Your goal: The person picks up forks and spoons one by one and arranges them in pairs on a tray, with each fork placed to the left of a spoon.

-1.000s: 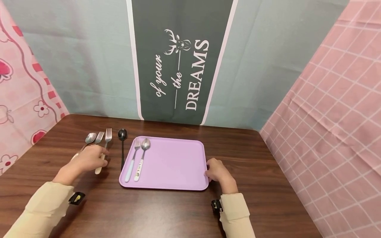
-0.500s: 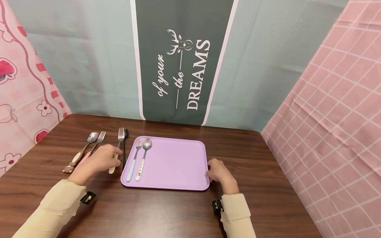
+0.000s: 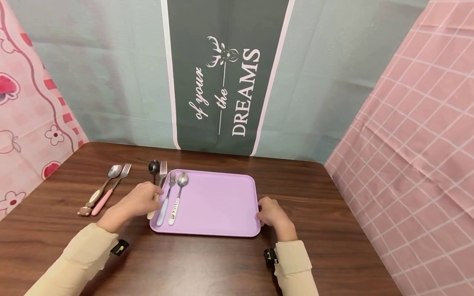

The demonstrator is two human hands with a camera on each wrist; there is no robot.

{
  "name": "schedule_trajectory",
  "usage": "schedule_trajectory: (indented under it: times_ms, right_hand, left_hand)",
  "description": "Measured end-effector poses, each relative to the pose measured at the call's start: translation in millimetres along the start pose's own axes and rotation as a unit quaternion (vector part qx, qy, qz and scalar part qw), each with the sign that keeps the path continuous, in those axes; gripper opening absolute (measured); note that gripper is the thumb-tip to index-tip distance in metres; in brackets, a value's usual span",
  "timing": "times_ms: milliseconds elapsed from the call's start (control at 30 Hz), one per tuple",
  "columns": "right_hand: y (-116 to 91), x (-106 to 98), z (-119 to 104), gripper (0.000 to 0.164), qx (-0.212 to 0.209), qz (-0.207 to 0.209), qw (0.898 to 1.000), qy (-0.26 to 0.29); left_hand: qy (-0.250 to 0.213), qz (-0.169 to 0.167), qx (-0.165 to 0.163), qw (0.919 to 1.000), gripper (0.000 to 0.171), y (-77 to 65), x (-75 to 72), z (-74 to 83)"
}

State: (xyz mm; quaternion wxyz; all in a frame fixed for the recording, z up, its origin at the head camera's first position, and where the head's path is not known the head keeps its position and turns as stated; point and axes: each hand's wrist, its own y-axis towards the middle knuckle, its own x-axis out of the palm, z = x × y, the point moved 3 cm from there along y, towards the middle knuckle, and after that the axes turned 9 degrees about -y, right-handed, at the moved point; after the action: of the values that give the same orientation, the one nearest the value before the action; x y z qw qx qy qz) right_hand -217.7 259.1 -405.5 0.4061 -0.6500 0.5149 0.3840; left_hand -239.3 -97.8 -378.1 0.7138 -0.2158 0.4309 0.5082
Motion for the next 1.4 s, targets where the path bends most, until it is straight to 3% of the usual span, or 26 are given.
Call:
schedule_trajectory:
  times_ms: [300,467,633,767,1000,1400]
  right_hand:
    - [2,-5,1,0.035,-0.007,-0.004,1.000,0.003]
    - [3,-6,4,0.034,-0.007,-0.003,1.000,0.008]
    - [6,-4,6,0.035,0.001,-0.010,1.000,0.012]
    - [9,-6,6,0.035,0.004,-0.010,1.000,0.000]
    - [11,-10,3,0.034,0.002,-0.015,1.000,-0.010]
    - [12,-9,3,0.032,0.005,-0.010,1.000,-0.014]
  left_hand:
    - [0.002,-0.004,0.025,0.9997,0.024,10.5,9.9,21.4]
    - [-0.013,-0.023,0.034,0.9991,0.005,17.4,17.5,31.7]
    - [-0.016,-0.039,0.024,0.9988,0.011,22.1,22.2,38.4]
    - [-0.018,-0.047,0.037,0.9981,0.009,25.0,26.1,44.5]
    - [-0.029,-0.060,0.061,0.9959,0.029,28.3,35.5,53.2]
    - [-0.024,-0.070,0.037,0.9965,0.014,38.8,52.4,61.0]
